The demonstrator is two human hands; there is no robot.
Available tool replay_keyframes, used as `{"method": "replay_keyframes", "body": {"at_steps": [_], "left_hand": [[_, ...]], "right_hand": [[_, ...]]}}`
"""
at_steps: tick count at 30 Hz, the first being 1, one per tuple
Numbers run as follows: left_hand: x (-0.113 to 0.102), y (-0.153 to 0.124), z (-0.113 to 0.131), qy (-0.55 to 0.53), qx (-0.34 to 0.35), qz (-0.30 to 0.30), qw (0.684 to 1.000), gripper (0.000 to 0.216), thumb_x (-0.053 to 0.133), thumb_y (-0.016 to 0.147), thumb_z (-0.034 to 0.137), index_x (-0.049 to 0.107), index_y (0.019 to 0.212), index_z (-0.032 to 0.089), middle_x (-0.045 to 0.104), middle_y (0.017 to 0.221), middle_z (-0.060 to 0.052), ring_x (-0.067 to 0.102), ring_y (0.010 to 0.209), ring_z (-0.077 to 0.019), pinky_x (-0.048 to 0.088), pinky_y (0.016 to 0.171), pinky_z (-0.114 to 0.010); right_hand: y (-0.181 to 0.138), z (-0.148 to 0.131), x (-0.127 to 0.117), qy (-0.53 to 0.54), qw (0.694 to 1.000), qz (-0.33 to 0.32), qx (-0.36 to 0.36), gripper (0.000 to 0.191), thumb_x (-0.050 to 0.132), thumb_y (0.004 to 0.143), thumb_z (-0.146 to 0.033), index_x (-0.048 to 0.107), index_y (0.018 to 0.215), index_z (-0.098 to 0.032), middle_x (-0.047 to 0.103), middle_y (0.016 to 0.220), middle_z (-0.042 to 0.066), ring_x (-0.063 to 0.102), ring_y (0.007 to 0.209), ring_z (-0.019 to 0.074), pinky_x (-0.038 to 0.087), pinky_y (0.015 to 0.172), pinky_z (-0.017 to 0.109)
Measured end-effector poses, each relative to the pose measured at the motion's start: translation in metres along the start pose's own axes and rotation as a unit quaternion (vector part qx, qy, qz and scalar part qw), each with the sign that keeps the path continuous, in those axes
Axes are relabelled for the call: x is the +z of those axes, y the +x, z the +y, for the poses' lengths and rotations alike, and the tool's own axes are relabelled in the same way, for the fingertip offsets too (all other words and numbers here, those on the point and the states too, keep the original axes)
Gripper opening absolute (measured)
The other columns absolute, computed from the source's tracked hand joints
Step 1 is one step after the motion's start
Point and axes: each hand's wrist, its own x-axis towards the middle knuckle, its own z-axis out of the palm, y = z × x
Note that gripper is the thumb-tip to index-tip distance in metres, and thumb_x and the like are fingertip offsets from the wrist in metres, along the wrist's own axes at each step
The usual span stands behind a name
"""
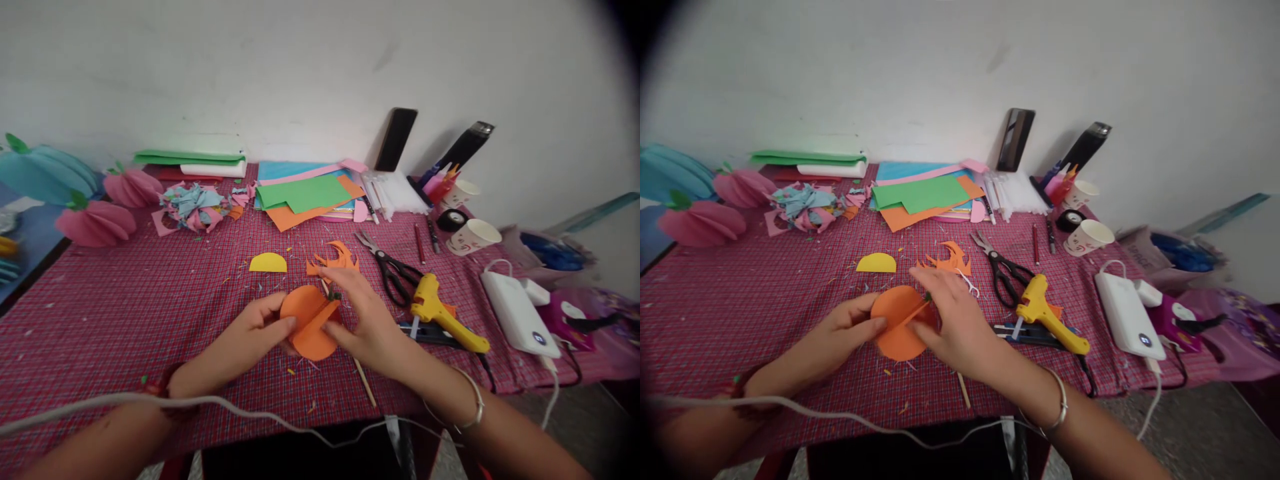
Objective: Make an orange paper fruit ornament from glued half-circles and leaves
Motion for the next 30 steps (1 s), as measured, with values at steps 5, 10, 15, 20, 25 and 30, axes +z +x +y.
{"method": "replay_keyframes", "body": {"at_steps": [5,10,15,20,25,30], "left_hand": [[-0.003,-0.003,0.012,0.128,0.058,0.032,0.99,0.02,0.056,0.085,0.027,0.059,0.068,0.017,0.059,0.071,0.001,0.052,0.066,-0.0123,0.042,0.061,-0.025],[-0.003,-0.004,0.015,0.136,0.108,0.019,0.985,0.015,0.057,0.086,0.023,0.07,0.08,0.018,0.069,0.085,-0.004,0.062,0.079,-0.0163,0.046,0.072,-0.028],[0.0,-0.004,0.016,0.133,0.133,0.042,0.981,0.016,0.057,0.086,0.021,0.073,0.083,0.02,0.07,0.086,-0.004,0.063,0.08,-0.017,0.048,0.072,-0.027],[-0.001,-0.004,0.011,0.151,0.114,0.051,0.981,0.02,0.054,0.089,0.026,0.073,0.09,0.022,0.07,0.08,-0.002,0.062,0.075,-0.0166,0.048,0.068,-0.026],[-0.004,-0.003,0.007,0.167,0.109,0.069,0.977,0.02,0.055,0.09,0.028,0.074,0.09,0.023,0.071,0.082,-0.001,0.063,0.078,-0.0177,0.049,0.072,-0.027],[-0.006,-0.005,0.004,0.164,0.095,0.075,0.979,0.021,0.054,0.091,0.028,0.074,0.09,0.023,0.074,0.094,-0.004,0.065,0.091,-0.0205,0.05,0.084,-0.032]], "right_hand": [[0.001,0.002,0.003,0.072,0.996,-0.003,0.058,0.064,0.065,0.078,-0.014,0.042,0.137,-0.026,0.056,0.134,0.01,0.052,0.125,0.0242,0.042,0.106,0.047],[0.002,0.001,0.004,0.083,0.994,-0.008,0.075,0.051,0.069,0.077,-0.019,0.051,0.124,-0.024,0.059,0.127,0.01,0.053,0.123,0.0244,0.042,0.105,0.047],[0.002,0.002,0.006,0.094,0.993,-0.006,0.066,0.051,0.068,0.077,-0.016,0.05,0.125,-0.025,0.059,0.127,0.009,0.053,0.122,0.0235,0.042,0.104,0.047],[0.003,0.002,0.008,0.1,0.993,0.003,0.056,0.044,0.068,0.079,-0.017,0.055,0.12,-0.023,0.062,0.12,0.008,0.057,0.114,0.0216,0.046,0.098,0.042],[0.004,0.001,0.009,0.115,0.992,0.017,0.049,0.032,0.068,0.08,-0.02,0.058,0.11,-0.023,0.065,0.11,0.006,0.06,0.105,0.0203,0.048,0.093,0.039],[0.003,-0.001,0.009,0.122,0.99,0.02,0.061,0.025,0.062,0.082,-0.019,0.058,0.106,-0.023,0.066,0.105,0.004,0.063,0.1,0.0191,0.05,0.088,0.038]]}}
